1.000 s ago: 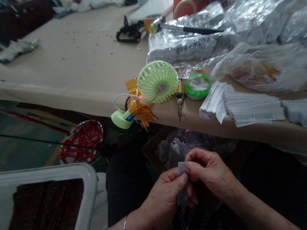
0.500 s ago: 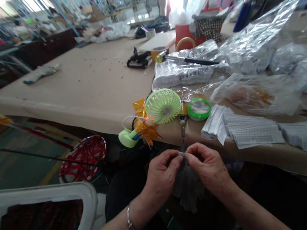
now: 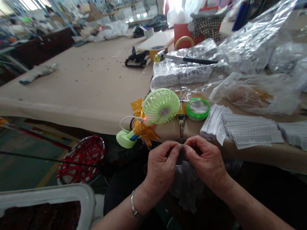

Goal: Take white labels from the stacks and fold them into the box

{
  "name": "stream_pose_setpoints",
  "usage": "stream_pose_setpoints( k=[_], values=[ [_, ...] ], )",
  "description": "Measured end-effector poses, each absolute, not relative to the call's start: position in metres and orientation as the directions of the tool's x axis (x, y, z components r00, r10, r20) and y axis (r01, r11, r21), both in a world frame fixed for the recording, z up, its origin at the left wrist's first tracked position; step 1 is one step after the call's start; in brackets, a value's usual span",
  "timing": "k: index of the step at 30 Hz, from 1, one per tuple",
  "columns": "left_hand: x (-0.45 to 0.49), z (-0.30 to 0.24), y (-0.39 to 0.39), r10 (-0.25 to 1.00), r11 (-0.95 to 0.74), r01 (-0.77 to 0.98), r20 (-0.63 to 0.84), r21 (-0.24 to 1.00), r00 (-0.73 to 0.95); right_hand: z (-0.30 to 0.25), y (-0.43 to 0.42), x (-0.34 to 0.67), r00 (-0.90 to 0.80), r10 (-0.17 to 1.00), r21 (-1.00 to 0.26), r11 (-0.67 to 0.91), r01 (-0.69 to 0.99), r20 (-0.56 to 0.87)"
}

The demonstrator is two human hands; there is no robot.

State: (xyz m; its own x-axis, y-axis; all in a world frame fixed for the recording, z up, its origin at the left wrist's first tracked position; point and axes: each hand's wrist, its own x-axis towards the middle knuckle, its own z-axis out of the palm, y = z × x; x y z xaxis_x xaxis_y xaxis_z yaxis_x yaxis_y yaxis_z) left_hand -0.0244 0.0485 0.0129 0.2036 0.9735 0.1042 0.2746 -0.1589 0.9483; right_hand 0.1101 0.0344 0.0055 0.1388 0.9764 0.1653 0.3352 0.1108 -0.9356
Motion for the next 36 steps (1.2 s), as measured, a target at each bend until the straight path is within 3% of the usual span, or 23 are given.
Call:
stream_pose_setpoints(
  k=[22,28,31,34,36],
  values=[
    [-0.02,0.006,0.058,0.981,-0.154,0.27,0.116,0.951,0.153,0.003,0.04,0.111,0.143,0.968,-0.918,0.143,0.37,0.208],
    [-0.031,0.009,0.041,0.976,-0.12,0.271,0.064,0.955,0.208,0.006,0.009,0.117,0.045,0.985,-0.902,0.136,0.41,0.169],
    [-0.038,0.001,0.037,0.987,-0.063,0.296,0.015,0.953,0.159,0.024,0.001,0.127,-0.017,0.949,-0.799,0.275,0.534,0.315],
    [-0.044,-0.009,0.039,0.992,-0.027,0.279,-0.008,0.96,0.126,0.048,0.017,0.144,-0.13,0.839,-0.534,0.447,0.718,0.529],
    [-0.046,-0.015,0.041,0.993,-0.037,0.249,0.008,0.968,0.117,0.059,0.038,0.155,-0.198,0.761,-0.328,0.478,0.815,0.617]
  ],
)
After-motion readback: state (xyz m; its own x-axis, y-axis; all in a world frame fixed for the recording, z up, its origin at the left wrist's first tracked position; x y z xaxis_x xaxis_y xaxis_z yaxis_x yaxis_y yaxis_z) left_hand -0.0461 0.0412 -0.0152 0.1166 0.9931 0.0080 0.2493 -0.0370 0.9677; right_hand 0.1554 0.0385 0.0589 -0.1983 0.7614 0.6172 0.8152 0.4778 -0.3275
